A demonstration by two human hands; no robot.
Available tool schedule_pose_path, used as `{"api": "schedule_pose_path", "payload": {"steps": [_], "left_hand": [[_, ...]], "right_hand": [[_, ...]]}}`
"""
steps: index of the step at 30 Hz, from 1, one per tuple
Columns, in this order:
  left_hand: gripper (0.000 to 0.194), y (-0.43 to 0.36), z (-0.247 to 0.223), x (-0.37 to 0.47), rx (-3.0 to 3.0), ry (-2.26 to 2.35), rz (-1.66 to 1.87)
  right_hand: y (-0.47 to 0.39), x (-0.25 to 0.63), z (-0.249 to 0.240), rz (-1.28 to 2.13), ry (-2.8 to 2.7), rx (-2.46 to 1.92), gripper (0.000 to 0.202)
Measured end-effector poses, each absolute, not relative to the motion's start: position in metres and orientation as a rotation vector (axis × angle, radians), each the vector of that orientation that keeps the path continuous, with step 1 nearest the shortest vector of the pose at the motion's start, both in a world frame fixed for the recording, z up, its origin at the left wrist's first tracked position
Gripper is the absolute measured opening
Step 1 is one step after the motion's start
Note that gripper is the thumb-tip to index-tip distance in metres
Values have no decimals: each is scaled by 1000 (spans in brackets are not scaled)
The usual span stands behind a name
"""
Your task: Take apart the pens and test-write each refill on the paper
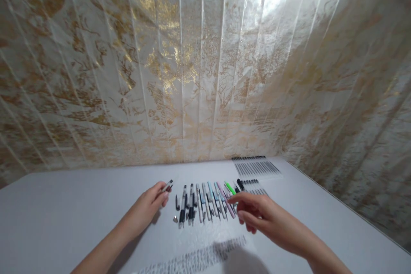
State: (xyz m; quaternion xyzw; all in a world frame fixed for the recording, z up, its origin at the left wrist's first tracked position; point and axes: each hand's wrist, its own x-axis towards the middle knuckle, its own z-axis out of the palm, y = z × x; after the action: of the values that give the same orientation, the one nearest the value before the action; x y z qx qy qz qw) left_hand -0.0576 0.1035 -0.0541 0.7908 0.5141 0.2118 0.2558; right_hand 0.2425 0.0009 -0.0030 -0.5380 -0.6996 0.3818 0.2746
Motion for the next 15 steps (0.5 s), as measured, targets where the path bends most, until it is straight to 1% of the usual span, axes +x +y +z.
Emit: {"api": "schedule_pose_path", "payload": {"steps": [3, 6, 10, 12, 15], "left_hand": [[32, 86, -47, -44, 2116, 1139, 679], [31, 73, -42, -33, 1959, 934, 734], [29, 68, -44, -30, 1797, 828, 782], [28, 69, -48, -30, 1713, 804, 783], [34, 69, -55, -27, 1536, 772, 761]], "right_hand": [[18, 203, -13, 1157, -1708, -1216, 27], [41, 170, -23, 1231, -1512, -1014, 32], [62, 147, -28, 1215, -1418, -959, 24], [65, 143, -28, 1227, -1430, -954, 23], [65, 143, -30, 1261, -1462, -945, 26]]}}
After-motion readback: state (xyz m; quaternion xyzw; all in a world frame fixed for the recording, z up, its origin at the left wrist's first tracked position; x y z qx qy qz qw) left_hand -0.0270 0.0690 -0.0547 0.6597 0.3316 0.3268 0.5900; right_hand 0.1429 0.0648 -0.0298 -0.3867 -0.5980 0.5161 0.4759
